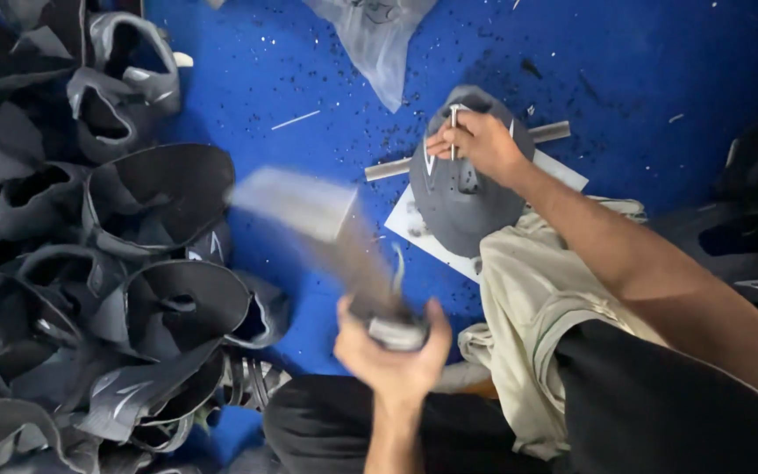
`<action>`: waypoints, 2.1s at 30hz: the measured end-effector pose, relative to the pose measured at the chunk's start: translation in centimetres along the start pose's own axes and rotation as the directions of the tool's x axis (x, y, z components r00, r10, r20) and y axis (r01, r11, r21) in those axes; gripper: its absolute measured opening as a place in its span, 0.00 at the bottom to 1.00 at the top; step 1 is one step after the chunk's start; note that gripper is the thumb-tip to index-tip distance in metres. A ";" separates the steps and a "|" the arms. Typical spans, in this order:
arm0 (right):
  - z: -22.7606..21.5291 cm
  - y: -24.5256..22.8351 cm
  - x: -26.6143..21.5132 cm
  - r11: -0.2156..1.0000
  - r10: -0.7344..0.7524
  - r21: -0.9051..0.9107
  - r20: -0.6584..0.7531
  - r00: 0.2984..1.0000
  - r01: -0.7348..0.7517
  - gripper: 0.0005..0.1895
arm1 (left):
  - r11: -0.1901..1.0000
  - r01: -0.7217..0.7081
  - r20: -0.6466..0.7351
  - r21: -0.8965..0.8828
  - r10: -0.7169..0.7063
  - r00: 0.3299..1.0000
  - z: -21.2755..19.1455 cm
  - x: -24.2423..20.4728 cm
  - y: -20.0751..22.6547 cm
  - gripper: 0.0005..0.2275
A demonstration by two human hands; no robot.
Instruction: The person sits on a blue floor and uses a hammer to repeatedly strike a metal tool inserted into a gray shoe part. They adjust the shoe part's position on a white board between strikes and occasionally pick up other shoe parts from a pile nearby.
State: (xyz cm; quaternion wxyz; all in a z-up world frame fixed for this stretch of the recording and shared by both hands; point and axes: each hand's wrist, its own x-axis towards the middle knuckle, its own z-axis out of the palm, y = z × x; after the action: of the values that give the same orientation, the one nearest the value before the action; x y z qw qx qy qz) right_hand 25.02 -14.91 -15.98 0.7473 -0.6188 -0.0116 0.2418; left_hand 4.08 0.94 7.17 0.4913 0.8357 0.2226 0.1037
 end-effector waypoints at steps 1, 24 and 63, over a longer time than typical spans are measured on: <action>0.0 0.2 -0.3 1.000 -0.002 -0.004 -0.001 1.000 0.002 0.08 | 1.000 -0.002 0.000 -0.004 0.002 1.000 0.1 0.1 -0.2 0.17; 0.3 1.2 -2.5 0.454 -0.708 -0.549 0.257 0.658 0.702 0.04 | 0.979 -0.183 0.025 -0.090 0.186 0.982 7.2 1.0 -10.3 0.14; -13.5 5.0 -0.5 0.949 0.202 -0.125 -0.467 0.861 -0.290 0.19 | 0.961 -0.243 0.189 -0.129 0.265 0.946 22.8 19.0 -17.7 0.25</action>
State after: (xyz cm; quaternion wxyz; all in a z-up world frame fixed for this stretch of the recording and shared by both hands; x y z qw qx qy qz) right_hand 27.09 -26.96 -23.68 0.6296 -0.7228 0.2174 0.1841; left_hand 24.96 -0.26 -20.35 0.5369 0.8368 0.0557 0.0913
